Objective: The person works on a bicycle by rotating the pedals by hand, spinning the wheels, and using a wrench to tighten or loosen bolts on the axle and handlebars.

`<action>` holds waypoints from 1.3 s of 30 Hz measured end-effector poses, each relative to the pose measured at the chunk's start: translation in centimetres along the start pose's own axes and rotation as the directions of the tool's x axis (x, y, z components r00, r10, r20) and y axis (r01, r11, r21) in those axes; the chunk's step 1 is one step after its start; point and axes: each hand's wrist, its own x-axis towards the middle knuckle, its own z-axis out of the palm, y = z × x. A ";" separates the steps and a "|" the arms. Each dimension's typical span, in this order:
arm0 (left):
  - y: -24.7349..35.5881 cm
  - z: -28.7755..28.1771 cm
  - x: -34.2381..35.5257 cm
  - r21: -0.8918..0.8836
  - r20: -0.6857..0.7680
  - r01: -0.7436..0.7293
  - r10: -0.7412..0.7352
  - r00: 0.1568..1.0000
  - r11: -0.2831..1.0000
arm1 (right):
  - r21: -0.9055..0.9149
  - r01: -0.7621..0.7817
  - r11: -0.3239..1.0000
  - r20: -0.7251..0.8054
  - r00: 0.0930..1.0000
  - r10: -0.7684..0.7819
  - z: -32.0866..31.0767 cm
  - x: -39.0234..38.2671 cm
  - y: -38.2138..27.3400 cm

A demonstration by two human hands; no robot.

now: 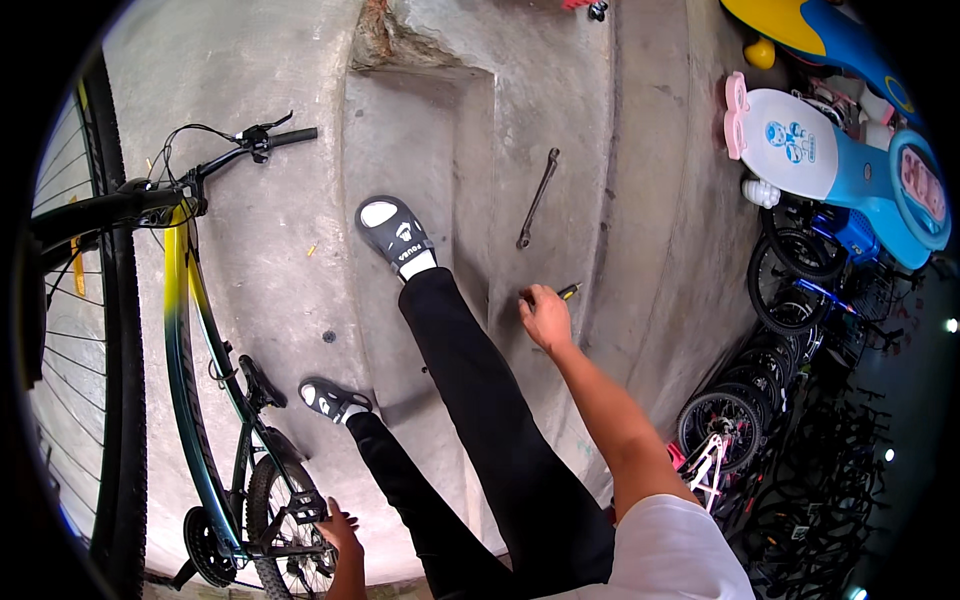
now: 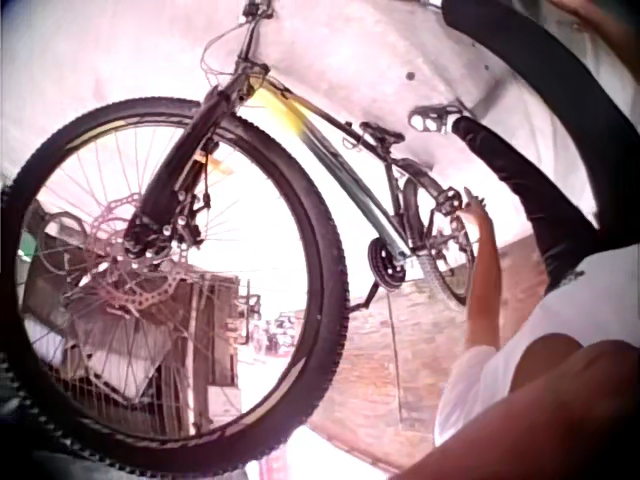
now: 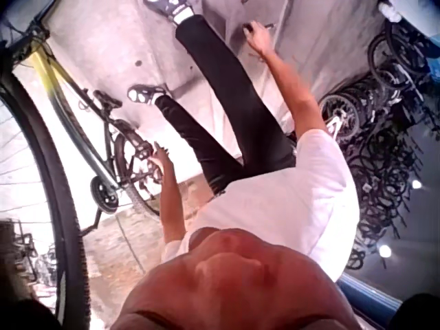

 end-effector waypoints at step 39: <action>40.3 -11.6 -37.0 0.095 0.056 -0.852 0.852 0.521 0.515 | 0.544 -0.172 0.822 0.395 0.916 -0.070 -20.5 15.6 -12.1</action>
